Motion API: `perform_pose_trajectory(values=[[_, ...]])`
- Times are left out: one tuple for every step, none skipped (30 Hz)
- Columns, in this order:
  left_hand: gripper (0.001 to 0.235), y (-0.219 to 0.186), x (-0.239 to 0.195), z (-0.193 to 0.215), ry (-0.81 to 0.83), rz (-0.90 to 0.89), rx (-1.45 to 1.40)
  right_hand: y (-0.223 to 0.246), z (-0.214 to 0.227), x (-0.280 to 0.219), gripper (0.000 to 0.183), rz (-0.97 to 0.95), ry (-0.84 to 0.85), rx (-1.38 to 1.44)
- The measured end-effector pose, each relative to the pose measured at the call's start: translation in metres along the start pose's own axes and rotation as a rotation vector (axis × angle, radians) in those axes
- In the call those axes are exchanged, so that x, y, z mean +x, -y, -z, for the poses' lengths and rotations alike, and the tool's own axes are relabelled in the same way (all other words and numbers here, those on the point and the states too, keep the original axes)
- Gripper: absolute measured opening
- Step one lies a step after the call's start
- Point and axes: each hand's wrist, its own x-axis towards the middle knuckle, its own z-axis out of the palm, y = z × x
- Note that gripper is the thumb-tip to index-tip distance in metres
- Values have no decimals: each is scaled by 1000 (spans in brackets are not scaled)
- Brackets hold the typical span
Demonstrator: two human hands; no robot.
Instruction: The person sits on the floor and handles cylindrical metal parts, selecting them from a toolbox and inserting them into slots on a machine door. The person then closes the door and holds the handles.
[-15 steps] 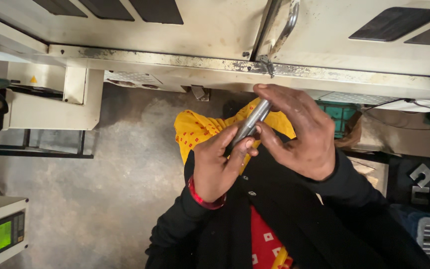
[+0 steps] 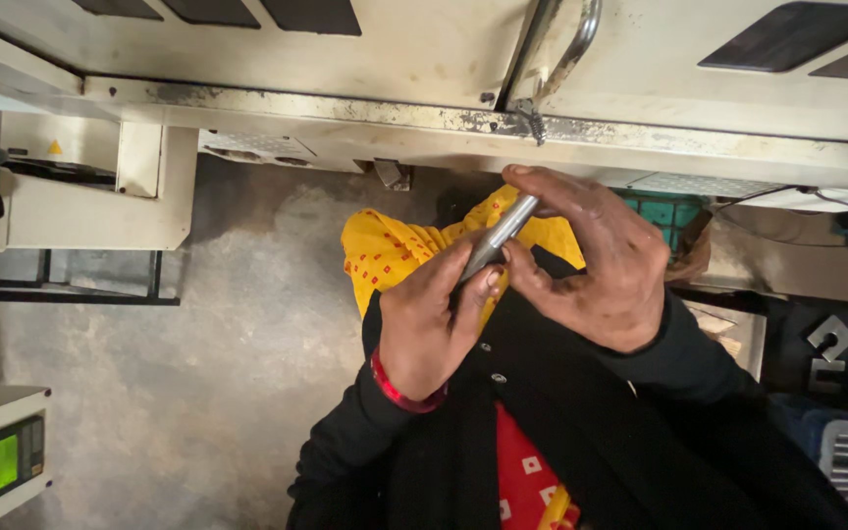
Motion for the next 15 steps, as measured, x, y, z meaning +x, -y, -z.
perform_pose_trajectory(values=[[32, 1, -1, 0, -10, -6, 10, -1, -1, 0, 45, 1, -6, 6], [32, 3, -2, 0, -19, -12, 20, -2, -3, -1, 44, -5, -4, 1], [32, 4, -2, 0, -20, -24, 38, -2, -4, -2, 43, -10, -1, -3], [32, 6, -3, 1, -19, -38, 55, -3, -5, -3, 42, -16, -1, -9], [32, 8, -3, 2, -18, -53, 73, -4, -7, -4, 41, -22, -4, -12], [32, 9, -3, 1, -24, -41, 79, -5, -9, -5, 40, -30, -6, -15], [31, 9, -4, 0, -30, -29, 86, -6, -10, -6, 39, -38, -8, -17], [31, 9, -4, 0, -36, -18, 95, -9, -12, -5, 32, -72, -15, -27], [32, 9, -5, 0, -23, -2, 79, -11, -13, -4, 25, -105, -23, -37], [33, 8, -5, -1, -9, 14, 61, -14, -13, -4, 20, -140, -30, -49], [34, 8, -5, -1, 5, 30, 44, -15, -11, -3, 24, -145, -13, -13], [34, 7, -5, 0, -13, 4, 78, -16, -10, -2, 27, -147, 6, 26], [33, 8, -4, 1, -31, -22, 112, -15, -8, -1, 31, -149, 26, 66], [33, 8, -3, 3, -49, -49, 146, -14, -7, 0, 35, -129, 43, 78], [33, 7, -3, 4, -45, -65, 171, -11, -4, 0, 39, -110, 59, 89]])
